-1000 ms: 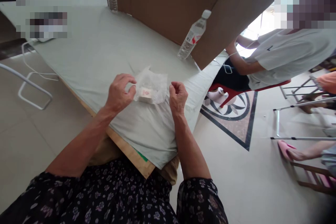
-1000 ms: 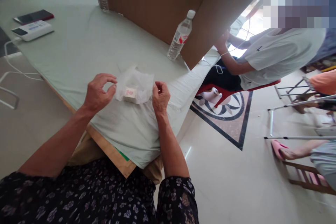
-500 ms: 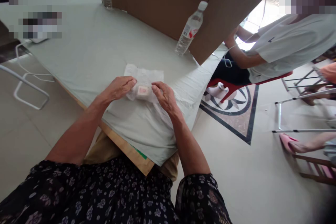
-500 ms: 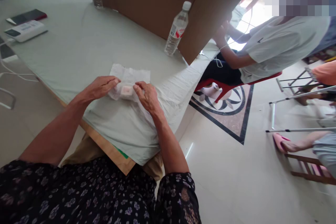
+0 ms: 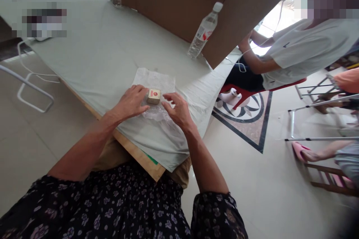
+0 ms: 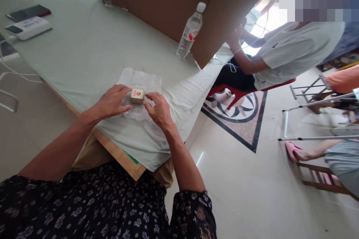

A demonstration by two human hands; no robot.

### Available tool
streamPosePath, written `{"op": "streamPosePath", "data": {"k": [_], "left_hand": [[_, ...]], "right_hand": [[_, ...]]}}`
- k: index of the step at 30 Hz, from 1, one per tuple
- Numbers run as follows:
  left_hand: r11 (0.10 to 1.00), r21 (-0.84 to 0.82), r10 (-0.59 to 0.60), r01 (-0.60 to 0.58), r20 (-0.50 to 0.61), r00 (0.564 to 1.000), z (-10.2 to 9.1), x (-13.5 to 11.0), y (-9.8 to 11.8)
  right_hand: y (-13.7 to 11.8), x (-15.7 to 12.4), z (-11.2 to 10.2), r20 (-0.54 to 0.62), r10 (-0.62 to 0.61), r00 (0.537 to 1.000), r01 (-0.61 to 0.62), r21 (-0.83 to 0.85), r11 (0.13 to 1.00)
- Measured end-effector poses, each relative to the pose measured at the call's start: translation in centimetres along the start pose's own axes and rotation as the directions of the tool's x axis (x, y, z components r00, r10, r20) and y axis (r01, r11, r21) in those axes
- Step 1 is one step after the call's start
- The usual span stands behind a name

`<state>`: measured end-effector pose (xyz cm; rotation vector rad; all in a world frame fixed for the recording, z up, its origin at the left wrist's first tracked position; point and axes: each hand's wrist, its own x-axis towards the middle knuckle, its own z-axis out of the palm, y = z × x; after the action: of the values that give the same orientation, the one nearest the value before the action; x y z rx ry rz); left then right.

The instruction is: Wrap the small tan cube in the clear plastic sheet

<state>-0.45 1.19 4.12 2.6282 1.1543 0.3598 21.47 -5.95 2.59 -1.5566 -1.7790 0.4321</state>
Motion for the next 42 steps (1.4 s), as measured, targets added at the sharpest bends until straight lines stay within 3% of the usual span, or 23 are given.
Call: {"op": "streamPosePath", "data": {"k": [4,7,10,13,18,22,24,27,31,33,36,38,42], "left_hand": [[0.998,-0.007,-0.061,0.062,0.042,0.997,2.0,-0.6,0.1],[0.992,0.039,-0.121,0.118,0.093,0.988,2.6,-1.0,0.7],[0.981,0.074,-0.183,0.178,0.067,0.981,2.7,-0.9,0.9],[0.973,0.084,-0.217,0.215,0.017,0.976,2.8,-0.6,0.4],[0.969,0.079,-0.234,0.236,-0.027,0.972,3.7,-0.8,-0.1],[0.967,0.097,-0.234,0.236,-0.031,0.972,4.1,-1.0,0.2],[0.965,0.104,-0.239,0.241,-0.034,0.970,4.0,-1.0,0.4],[0.962,0.110,-0.251,0.251,-0.010,0.968,3.4,-0.9,0.6],[0.958,0.097,-0.275,0.272,0.020,0.961,1.8,0.1,0.9],[0.975,0.100,-0.198,0.197,-0.007,0.980,1.3,1.1,1.0],[0.994,0.089,-0.070,0.065,0.054,0.996,1.3,2.4,0.7],[0.993,0.090,-0.091,0.082,0.110,0.990,1.8,2.6,0.1],[0.978,0.126,-0.177,0.164,0.094,0.980,2.5,1.1,-1.7]], "right_hand": [[0.0,2.5,2.8,0.059,0.021,0.998,-0.014,-0.112,0.994],[0.7,3.3,3.5,0.083,0.042,0.996,-0.032,-0.119,0.992],[2.5,3.3,2.2,-0.098,0.061,0.993,-0.066,-0.055,0.996],[5.1,2.9,-0.3,-0.263,0.127,0.956,-0.138,-0.025,0.990],[7.7,1.7,-2.6,-0.264,0.249,0.932,-0.298,-0.164,0.940],[5.6,1.1,-2.1,-0.370,0.154,0.916,-0.239,-0.197,0.951],[3.7,1.3,-1.2,-0.310,0.064,0.949,-0.135,-0.215,0.967],[1.4,2.3,0.9,-0.081,-0.027,0.996,0.006,-0.248,0.969],[0.9,3.6,3.6,0.123,0.024,0.992,0.013,-0.295,0.955],[1.1,3.7,4.3,0.145,0.044,0.989,0.005,-0.322,0.947],[1.2,3.4,4.4,0.166,0.056,0.985,0.006,-0.351,0.936],[1.1,3.2,4.3,0.184,0.075,0.980,-0.003,-0.363,0.932],[1.0,3.0,4.2,0.165,0.091,0.982,-0.031,-0.337,0.941]]}}
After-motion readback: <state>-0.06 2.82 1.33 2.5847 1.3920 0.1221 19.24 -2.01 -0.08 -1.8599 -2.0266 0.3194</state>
